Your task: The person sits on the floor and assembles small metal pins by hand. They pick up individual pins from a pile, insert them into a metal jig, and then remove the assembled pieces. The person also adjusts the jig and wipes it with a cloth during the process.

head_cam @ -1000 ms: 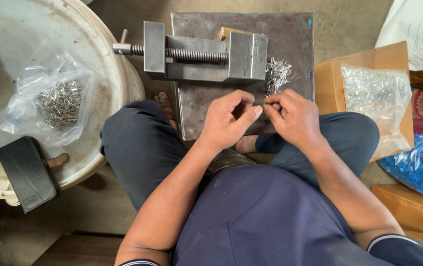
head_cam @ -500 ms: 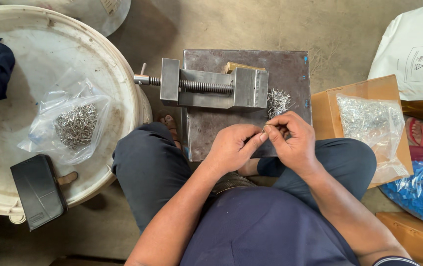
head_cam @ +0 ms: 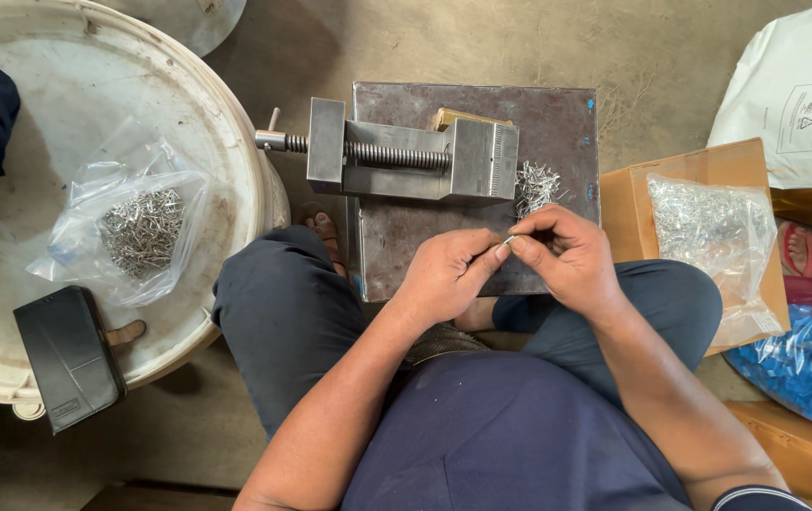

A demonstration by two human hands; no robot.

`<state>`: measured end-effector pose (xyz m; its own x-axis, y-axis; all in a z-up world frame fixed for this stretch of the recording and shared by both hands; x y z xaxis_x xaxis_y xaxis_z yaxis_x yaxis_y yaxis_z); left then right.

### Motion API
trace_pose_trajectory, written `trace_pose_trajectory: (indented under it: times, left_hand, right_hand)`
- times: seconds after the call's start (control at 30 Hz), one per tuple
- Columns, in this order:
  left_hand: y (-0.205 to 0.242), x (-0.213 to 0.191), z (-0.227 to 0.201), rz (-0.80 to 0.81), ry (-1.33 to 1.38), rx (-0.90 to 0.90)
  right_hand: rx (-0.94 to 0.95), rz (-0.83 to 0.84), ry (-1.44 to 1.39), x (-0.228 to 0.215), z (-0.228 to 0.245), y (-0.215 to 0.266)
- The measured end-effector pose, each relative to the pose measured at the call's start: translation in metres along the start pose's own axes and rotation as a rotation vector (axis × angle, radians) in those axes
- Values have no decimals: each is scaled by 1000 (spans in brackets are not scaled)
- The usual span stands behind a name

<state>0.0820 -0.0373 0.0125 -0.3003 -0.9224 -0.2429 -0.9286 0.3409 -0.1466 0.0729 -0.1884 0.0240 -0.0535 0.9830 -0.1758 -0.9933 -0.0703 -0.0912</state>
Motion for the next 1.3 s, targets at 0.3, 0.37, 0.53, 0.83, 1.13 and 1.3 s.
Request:
trace_pose_trajectory:
  times: [0.3,0.37,0.53,0.83,1.13,1.3]
  left_hand:
    - [-1,-7,10,-68,247,-140]
    - [-1,-7,12,-63,277,-160]
    - [-1,-7,12,-51,312,-164]
    - [-2,-6,10,-38,311,-163]
    - [-2,-6,12,-31,361,-167]
    - [1,-4,17,-42,351,-143]
  right_hand:
    - [-369,-87,538,7,71,-30]
    - [-397,-60,559,14,80,-38]
    - [-408,-8,646,27,87,-45]
    - [-459,-41,725,32,89,-45]
    - [-339,-165,595,8,70,-31]
    - [-345,-216,542,-10,37,-1]
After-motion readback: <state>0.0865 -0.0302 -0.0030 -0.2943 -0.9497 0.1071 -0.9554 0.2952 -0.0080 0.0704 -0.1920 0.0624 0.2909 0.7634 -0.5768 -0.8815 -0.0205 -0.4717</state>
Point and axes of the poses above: each hand's wrist, its own y-axis away from the middle knuckle, its own x-axis out of the palm, z = x × y, the point moved 9 cm from there along -y, towards the middle knuckle, and after that the axes turned 7 degrees about -z, right-handed, at the moved point
